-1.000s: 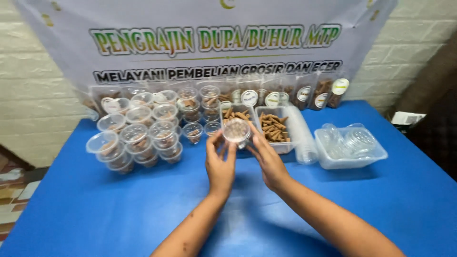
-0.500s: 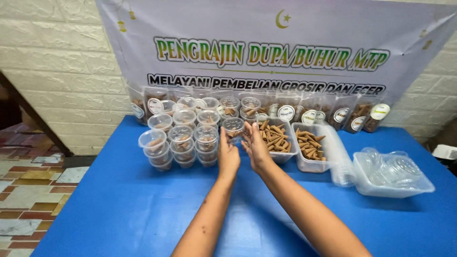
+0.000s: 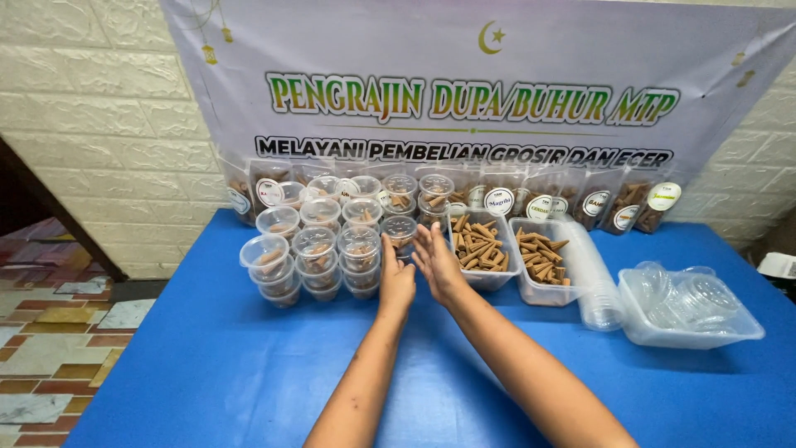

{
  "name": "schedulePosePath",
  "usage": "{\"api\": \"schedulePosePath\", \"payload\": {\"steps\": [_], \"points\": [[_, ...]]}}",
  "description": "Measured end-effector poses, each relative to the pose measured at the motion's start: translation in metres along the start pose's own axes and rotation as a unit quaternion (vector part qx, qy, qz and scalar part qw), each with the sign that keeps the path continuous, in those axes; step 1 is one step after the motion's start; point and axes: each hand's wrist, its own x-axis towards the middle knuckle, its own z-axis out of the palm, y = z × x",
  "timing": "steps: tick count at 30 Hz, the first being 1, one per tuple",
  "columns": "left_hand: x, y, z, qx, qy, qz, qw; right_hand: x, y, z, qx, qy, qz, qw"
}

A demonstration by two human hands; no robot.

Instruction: The person fills small clear plastic cups with incense sticks from bulk containers, then places lids on the cups. The filled cups are stacked on the table. The process is repeated multiple times.

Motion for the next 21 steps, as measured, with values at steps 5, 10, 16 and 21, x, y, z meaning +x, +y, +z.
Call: {"api": "schedulePosePath", "payload": {"steps": [5,10,16,21], "points": [[-0.006,0.016,0.002,-0.021,-0.015,-0.008,1.000,0.008,0.009,-0.005,0.010,0.001,-0.003,1.000],[-0.009,0.020,0.000,-0.034,-0.031,-0.011,0.999,0.006,0.008,-0.004,0.006,0.002,-0.007,1.000],[-0.008,0.015,0.000,-0.037,-0.036,-0.012,0.999,0.002,0.005,-0.001,0.019,0.008,-0.004,1.000],[-0.006,0.010,0.000,-0.035,-0.033,-0.017,0.999,0.003,0.008,-0.003,0.034,0.011,-0.002,0.999]]}}
